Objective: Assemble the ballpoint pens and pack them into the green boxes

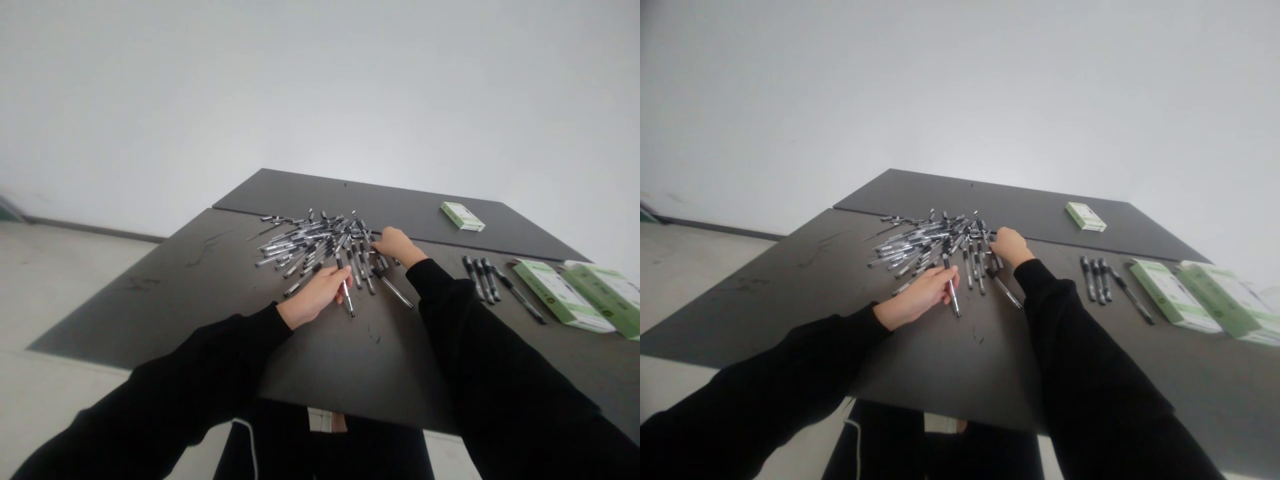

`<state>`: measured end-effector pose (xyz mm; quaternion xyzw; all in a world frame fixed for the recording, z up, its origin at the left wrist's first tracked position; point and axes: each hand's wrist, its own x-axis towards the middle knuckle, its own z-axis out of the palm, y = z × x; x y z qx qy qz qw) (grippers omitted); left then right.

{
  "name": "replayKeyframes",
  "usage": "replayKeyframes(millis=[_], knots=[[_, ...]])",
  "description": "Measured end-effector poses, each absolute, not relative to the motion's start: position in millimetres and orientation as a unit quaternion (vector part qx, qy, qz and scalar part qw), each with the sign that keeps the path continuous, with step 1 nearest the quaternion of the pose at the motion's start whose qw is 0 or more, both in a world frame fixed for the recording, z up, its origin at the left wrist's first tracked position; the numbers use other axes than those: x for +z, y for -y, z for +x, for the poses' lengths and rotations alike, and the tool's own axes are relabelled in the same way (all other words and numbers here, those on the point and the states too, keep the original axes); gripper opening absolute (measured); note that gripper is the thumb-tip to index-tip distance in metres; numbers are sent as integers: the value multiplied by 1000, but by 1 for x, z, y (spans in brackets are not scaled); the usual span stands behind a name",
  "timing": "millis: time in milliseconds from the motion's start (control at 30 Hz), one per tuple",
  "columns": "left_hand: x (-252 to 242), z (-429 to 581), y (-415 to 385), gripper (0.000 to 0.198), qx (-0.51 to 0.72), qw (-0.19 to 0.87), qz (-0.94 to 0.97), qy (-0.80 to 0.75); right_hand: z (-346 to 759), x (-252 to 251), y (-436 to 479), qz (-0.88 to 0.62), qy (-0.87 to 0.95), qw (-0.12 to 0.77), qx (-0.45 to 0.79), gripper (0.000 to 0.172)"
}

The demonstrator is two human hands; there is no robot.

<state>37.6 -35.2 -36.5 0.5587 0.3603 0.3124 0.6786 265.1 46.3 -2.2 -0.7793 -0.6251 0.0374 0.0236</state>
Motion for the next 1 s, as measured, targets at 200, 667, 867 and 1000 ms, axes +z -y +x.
replayKeyframes(millis=[200, 667, 867, 1000], knots=[[-34, 38, 37, 32, 297, 664, 586, -357, 259, -3, -60, -767, 640, -35, 36, 41], [-30, 38, 41, 36, 277, 648, 614, -354, 291, 32, -1, -734, 667, -117, 44, 28], [-28, 34, 45, 44, 229, 623, 696, -274, 297, 8, 34, -745, 657, -108, 45, 29], [-25, 32, 49, 32, 232, 636, 705, -212, 296, 22, 50, -754, 657, -13, 13, 28]])
